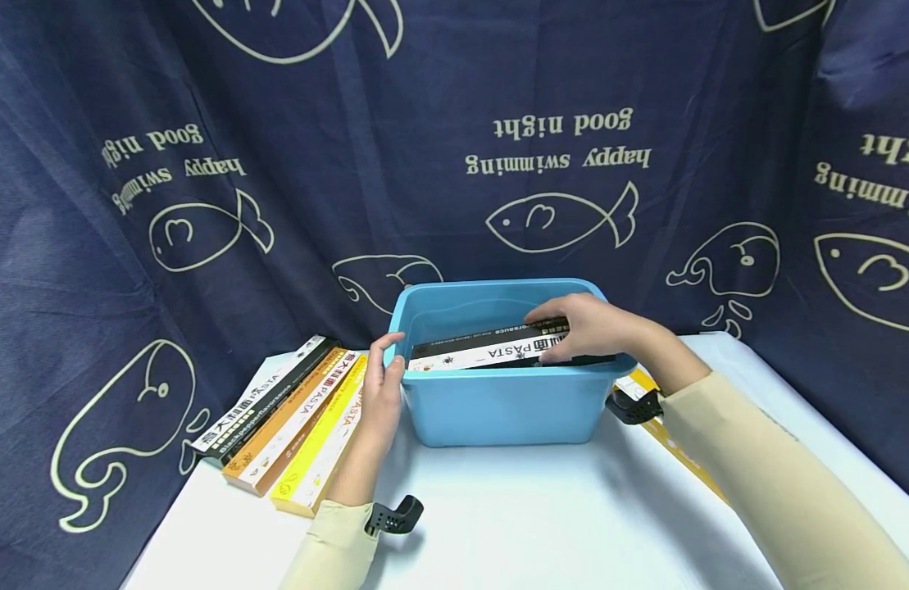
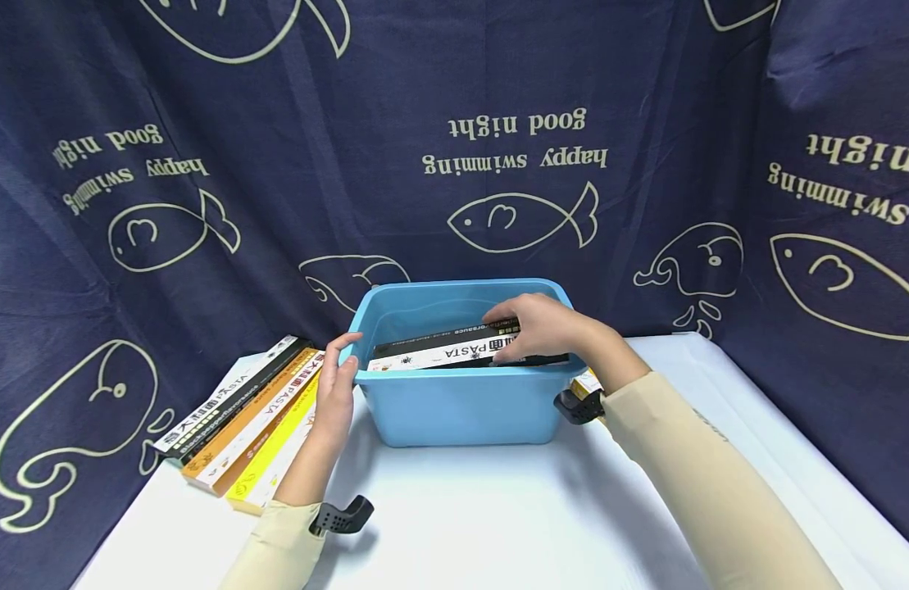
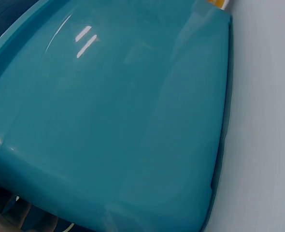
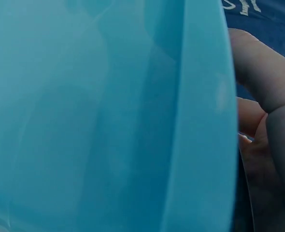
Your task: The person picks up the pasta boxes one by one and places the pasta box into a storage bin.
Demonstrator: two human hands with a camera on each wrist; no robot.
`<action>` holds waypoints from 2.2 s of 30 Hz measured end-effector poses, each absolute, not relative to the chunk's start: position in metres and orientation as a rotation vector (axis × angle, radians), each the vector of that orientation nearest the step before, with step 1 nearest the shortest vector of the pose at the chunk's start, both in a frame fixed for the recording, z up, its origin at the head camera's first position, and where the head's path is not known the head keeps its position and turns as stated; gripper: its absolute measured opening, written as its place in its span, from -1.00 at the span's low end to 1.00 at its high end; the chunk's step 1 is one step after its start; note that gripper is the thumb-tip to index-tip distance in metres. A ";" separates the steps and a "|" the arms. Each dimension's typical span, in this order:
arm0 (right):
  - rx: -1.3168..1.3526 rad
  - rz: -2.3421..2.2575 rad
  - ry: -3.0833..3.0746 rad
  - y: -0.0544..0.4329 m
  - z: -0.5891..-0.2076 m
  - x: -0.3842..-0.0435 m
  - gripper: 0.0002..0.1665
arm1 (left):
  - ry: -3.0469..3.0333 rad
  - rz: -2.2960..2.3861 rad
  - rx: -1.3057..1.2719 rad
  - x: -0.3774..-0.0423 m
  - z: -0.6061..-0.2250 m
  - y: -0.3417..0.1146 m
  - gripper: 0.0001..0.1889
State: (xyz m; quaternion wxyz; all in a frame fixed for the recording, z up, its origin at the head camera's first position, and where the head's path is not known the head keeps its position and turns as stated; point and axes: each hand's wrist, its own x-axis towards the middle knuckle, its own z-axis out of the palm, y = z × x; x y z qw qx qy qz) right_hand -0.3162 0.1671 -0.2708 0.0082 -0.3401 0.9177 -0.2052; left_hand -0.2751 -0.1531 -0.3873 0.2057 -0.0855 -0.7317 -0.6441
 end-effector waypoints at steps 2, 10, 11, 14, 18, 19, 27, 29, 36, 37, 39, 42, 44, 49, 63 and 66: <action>-1.071 -0.613 2.868 0.166 -0.272 -0.317 -0.30 | -2.037 -1.799 -0.239 -0.275 -0.387 -0.153 -0.55; -1.067 -0.515 2.887 0.159 -0.275 -0.317 -0.31 | -2.047 -1.819 -0.249 -0.275 -0.386 -0.154 -0.55; -1.069 -0.509 2.886 0.159 -0.275 -0.318 -0.32 | -2.049 -1.823 -0.248 -0.275 -0.386 -0.154 -0.55; -1.064 -0.484 2.890 0.156 -0.276 -0.318 -0.33 | -2.049 -1.828 -0.249 -0.275 -0.387 -0.154 -0.55; -1.065 -0.449 2.889 0.153 -0.278 -0.319 -0.37 | -2.051 -1.812 -0.239 -0.275 -0.387 -0.154 -0.55; -1.066 -0.448 2.884 0.152 -0.278 -0.319 -0.38 | -2.050 -1.807 -0.239 -0.275 -0.388 -0.154 -0.54; -1.042 -0.434 2.866 0.149 -0.279 -0.319 -0.39 | -2.068 -1.805 -0.234 -0.273 -0.387 -0.153 -0.55; -1.038 -0.436 2.859 0.148 -0.279 -0.319 -0.39 | -2.077 -1.808 -0.238 -0.273 -0.387 -0.153 -0.55; -1.040 -0.442 2.856 0.145 -0.281 -0.319 -0.40 | -2.091 -1.803 -0.224 -0.272 -0.386 -0.153 -0.55; -1.040 -0.441 2.858 0.145 -0.281 -0.320 -0.40 | -2.093 -1.799 -0.222 -0.272 -0.386 -0.153 -0.55; -1.037 -0.443 2.854 0.144 -0.282 -0.320 -0.40 | -2.096 -1.793 -0.216 -0.271 -0.386 -0.153 -0.54; -1.046 -0.479 2.830 0.144 -0.282 -0.320 -0.42 | -2.092 -1.795 -0.209 -0.271 -0.386 -0.153 -0.54; -1.040 -0.548 2.807 0.145 -0.282 -0.321 -0.44 | -2.087 -1.797 -0.207 -0.271 -0.386 -0.153 -0.55; -1.015 -0.737 2.788 0.151 -0.276 -0.323 -0.45 | -2.083 -1.796 -0.211 -0.271 -0.386 -0.153 -0.55; -1.045 -0.891 2.773 0.166 -0.273 -0.318 -0.53 | -2.085 -1.789 -0.212 -0.271 -0.387 -0.152 -0.55; -1.028 -0.906 2.814 0.169 -0.275 -0.317 -0.55 | -2.083 -1.793 -0.220 -0.271 -0.386 -0.153 -0.55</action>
